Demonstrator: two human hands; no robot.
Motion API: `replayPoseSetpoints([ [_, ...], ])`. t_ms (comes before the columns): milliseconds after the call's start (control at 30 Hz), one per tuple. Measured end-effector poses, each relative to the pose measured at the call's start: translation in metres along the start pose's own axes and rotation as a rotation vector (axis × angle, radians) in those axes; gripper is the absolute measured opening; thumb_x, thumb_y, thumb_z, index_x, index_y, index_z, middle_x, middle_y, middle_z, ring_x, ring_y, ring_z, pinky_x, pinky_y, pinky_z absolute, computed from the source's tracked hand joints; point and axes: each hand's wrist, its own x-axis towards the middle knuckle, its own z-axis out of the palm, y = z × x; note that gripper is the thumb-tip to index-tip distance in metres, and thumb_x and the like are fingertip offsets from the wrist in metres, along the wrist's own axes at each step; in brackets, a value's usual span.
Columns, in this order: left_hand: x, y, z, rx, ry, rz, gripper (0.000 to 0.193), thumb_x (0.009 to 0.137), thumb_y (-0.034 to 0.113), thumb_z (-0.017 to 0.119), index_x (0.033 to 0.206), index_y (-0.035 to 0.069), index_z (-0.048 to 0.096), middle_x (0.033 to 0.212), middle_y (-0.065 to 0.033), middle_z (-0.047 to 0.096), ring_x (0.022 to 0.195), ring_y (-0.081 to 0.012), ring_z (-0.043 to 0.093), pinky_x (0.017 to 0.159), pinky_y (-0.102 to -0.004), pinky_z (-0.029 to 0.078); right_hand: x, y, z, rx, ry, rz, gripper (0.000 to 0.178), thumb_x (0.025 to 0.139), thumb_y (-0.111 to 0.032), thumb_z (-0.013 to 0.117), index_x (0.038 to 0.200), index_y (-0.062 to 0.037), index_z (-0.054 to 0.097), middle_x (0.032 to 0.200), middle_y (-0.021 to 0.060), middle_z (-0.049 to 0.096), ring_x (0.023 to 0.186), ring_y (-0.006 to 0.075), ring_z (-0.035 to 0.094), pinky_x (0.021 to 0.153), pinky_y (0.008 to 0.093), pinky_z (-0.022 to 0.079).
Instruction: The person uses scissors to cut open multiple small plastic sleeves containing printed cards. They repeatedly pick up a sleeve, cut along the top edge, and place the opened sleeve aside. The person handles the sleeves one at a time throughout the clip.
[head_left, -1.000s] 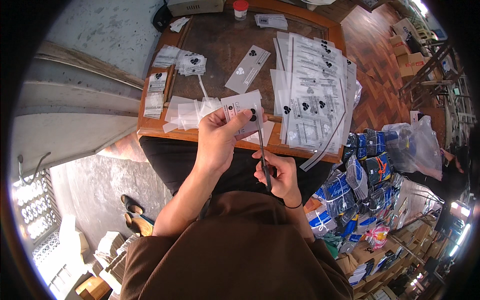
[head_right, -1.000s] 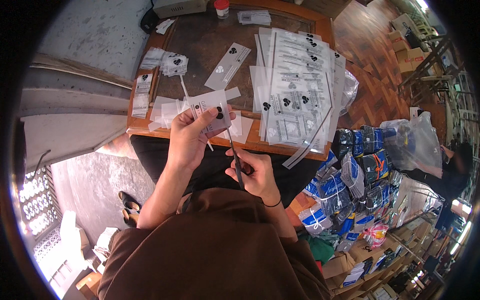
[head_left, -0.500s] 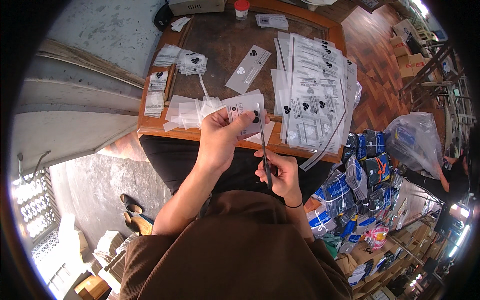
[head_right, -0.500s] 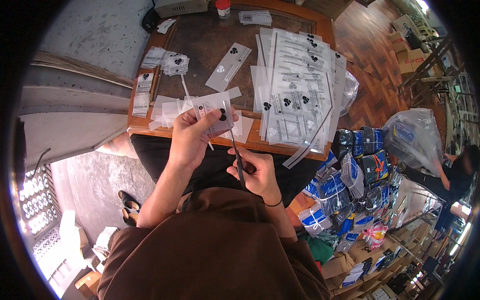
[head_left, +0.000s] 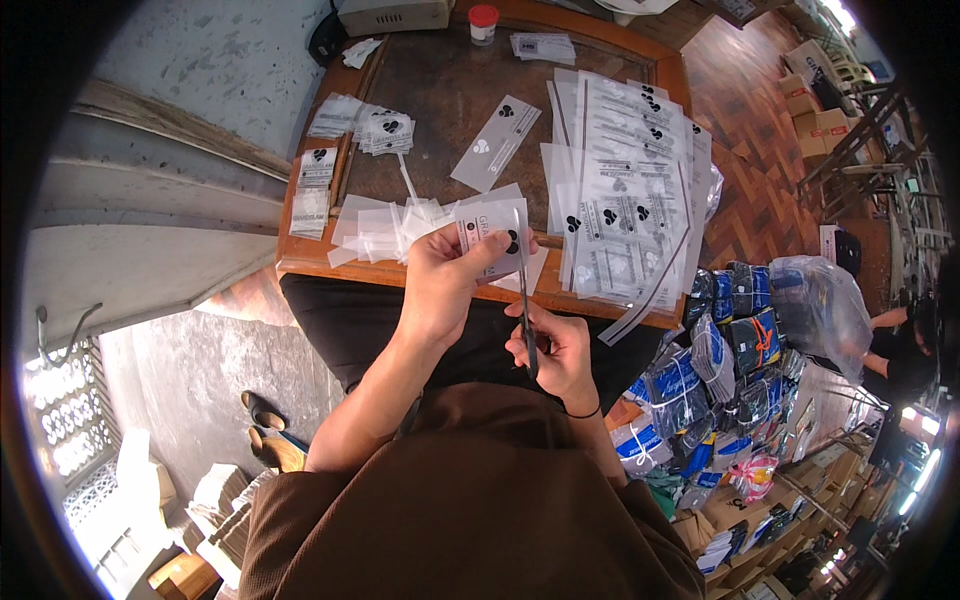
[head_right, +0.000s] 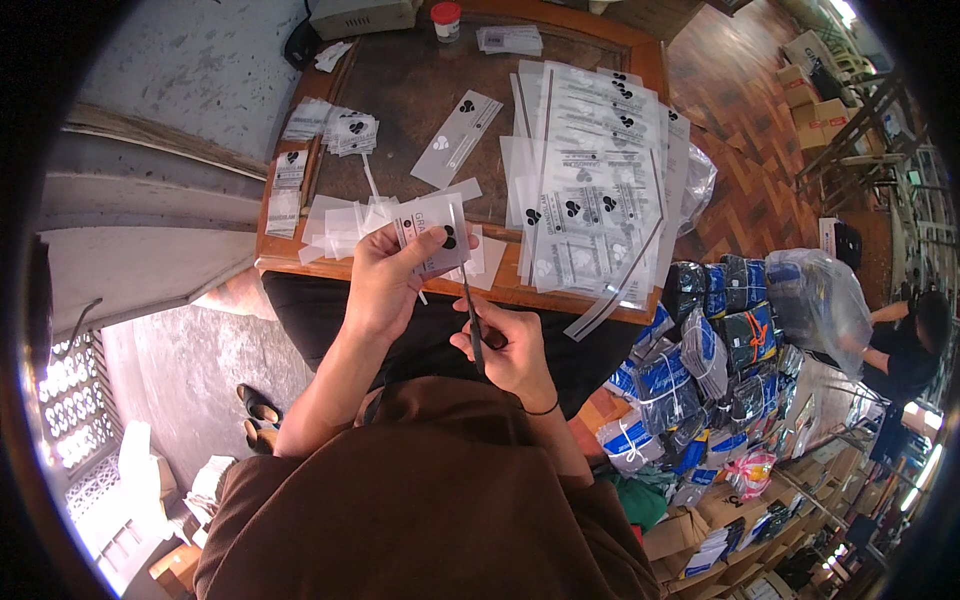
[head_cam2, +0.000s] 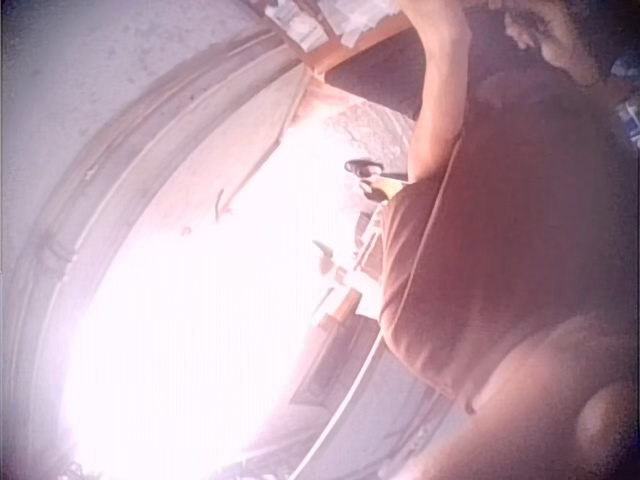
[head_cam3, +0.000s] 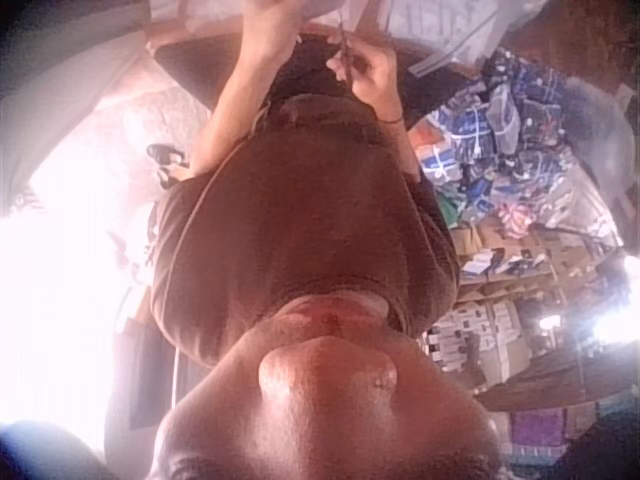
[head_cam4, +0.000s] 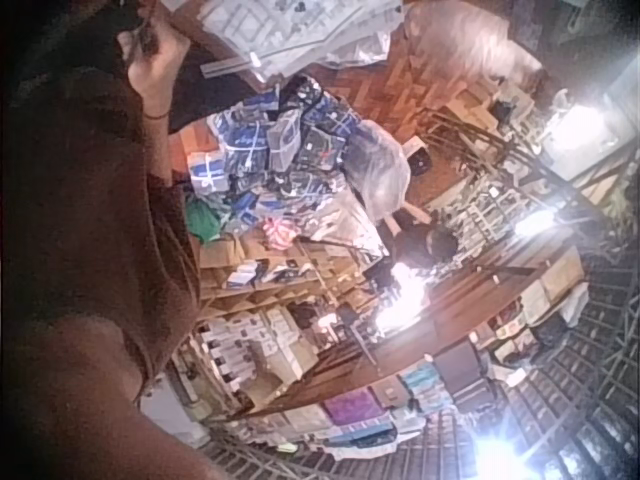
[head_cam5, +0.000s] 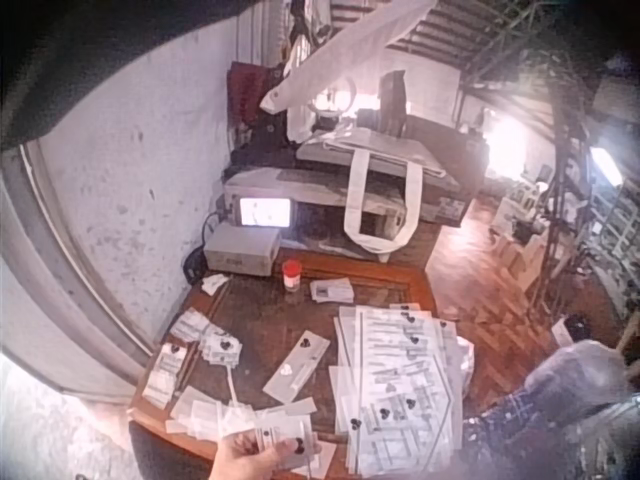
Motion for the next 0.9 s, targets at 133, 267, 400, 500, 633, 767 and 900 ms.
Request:
replayPoseSetpoints([
  [133, 0.002, -0.005, -0.002, -0.014, 0.008, 0.004, 0.023, 0.099, 0.006, 0.066, 0.118, -0.007, 0.065, 0.110, -0.0181, 0.074, 0.102, -0.0259, 0.073, 0.094, -0.0396, 0.059, -0.001, 0.001, 0.001, -0.048, 0.013, -0.021, 0.039, 0.083, -0.005, 0.083, 0.118, 0.0018, 0.070, 0.065, 0.0004, 0.063, 0.055, 0.0030, 0.058, 0.053, 0.0203, 0.044],
  [267, 0.004, -0.016, -0.005, 0.084, 0.115, 0.089, 0.020, 0.096, 0.007, 0.071, 0.112, -0.005, 0.069, 0.097, -0.0082, 0.074, 0.088, -0.0121, 0.069, 0.082, -0.0274, 0.055, -0.004, 0.004, 0.003, -0.030, 0.030, 0.005, 0.038, 0.082, -0.004, 0.084, 0.117, 0.0025, 0.070, 0.065, 0.0005, 0.063, 0.054, 0.0031, 0.058, 0.052, 0.0207, 0.043],
  [400, 0.005, -0.014, -0.005, 0.095, 0.177, 0.138, 0.017, 0.095, 0.007, 0.073, 0.109, -0.004, 0.070, 0.094, -0.0049, 0.073, 0.084, -0.0092, 0.066, 0.078, -0.0250, 0.052, -0.006, 0.008, 0.005, -0.007, 0.028, -0.002, 0.037, 0.082, -0.003, 0.083, 0.115, 0.0030, 0.069, 0.065, 0.0005, 0.062, 0.054, 0.0036, 0.057, 0.052, 0.0210, 0.043],
  [500, 0.006, -0.012, -0.012, 0.053, 0.180, 0.111, 0.013, 0.095, 0.005, 0.072, 0.106, -0.002, 0.071, 0.094, -0.0046, 0.072, 0.086, -0.0090, 0.065, 0.078, -0.0262, 0.052, -0.007, 0.006, 0.004, -0.015, -0.018, -0.010, 0.038, 0.080, -0.003, 0.083, 0.115, 0.0025, 0.070, 0.066, 0.0002, 0.062, 0.053, 0.0039, 0.055, 0.052, 0.0215, 0.042],
  [633, 0.006, -0.009, -0.021, 0.052, 0.159, 0.094, 0.016, 0.092, 0.006, 0.077, 0.105, -0.003, 0.072, 0.090, -0.0042, 0.072, 0.081, -0.0085, 0.064, 0.073, -0.0242, 0.049, -0.007, 0.010, -0.004, 0.012, -0.107, -0.092, 0.040, 0.076, -0.006, 0.084, 0.114, 0.0000, 0.071, 0.067, -0.0010, 0.062, 0.053, 0.0046, 0.052, 0.052, 0.0217, 0.038],
  [767, 0.005, -0.001, -0.013, 0.149, 0.217, 0.126, 0.018, 0.091, 0.006, 0.079, 0.105, -0.004, 0.074, 0.090, -0.0049, 0.073, 0.079, -0.0078, 0.063, 0.072, -0.0229, 0.048, -0.010, 0.017, -0.013, 0.065, -0.135, -0.097, 0.041, 0.075, -0.010, 0.085, 0.113, -0.0015, 0.071, 0.067, -0.0024, 0.061, 0.053, 0.0048, 0.050, 0.051, 0.0213, 0.036],
  [900, 0.004, 0.001, -0.024, 0.193, 0.166, 0.123, 0.018, 0.089, 0.006, 0.080, 0.102, -0.005, 0.074, 0.093, -0.0056, 0.074, 0.080, -0.0079, 0.064, 0.072, -0.0234, 0.049, -0.011, 0.015, -0.019, 0.042, -0.164, -0.069, 0.040, 0.075, -0.010, 0.084, 0.112, -0.0011, 0.071, 0.067, -0.0025, 0.061, 0.053, 0.0044, 0.050, 0.051, 0.0213, 0.036],
])
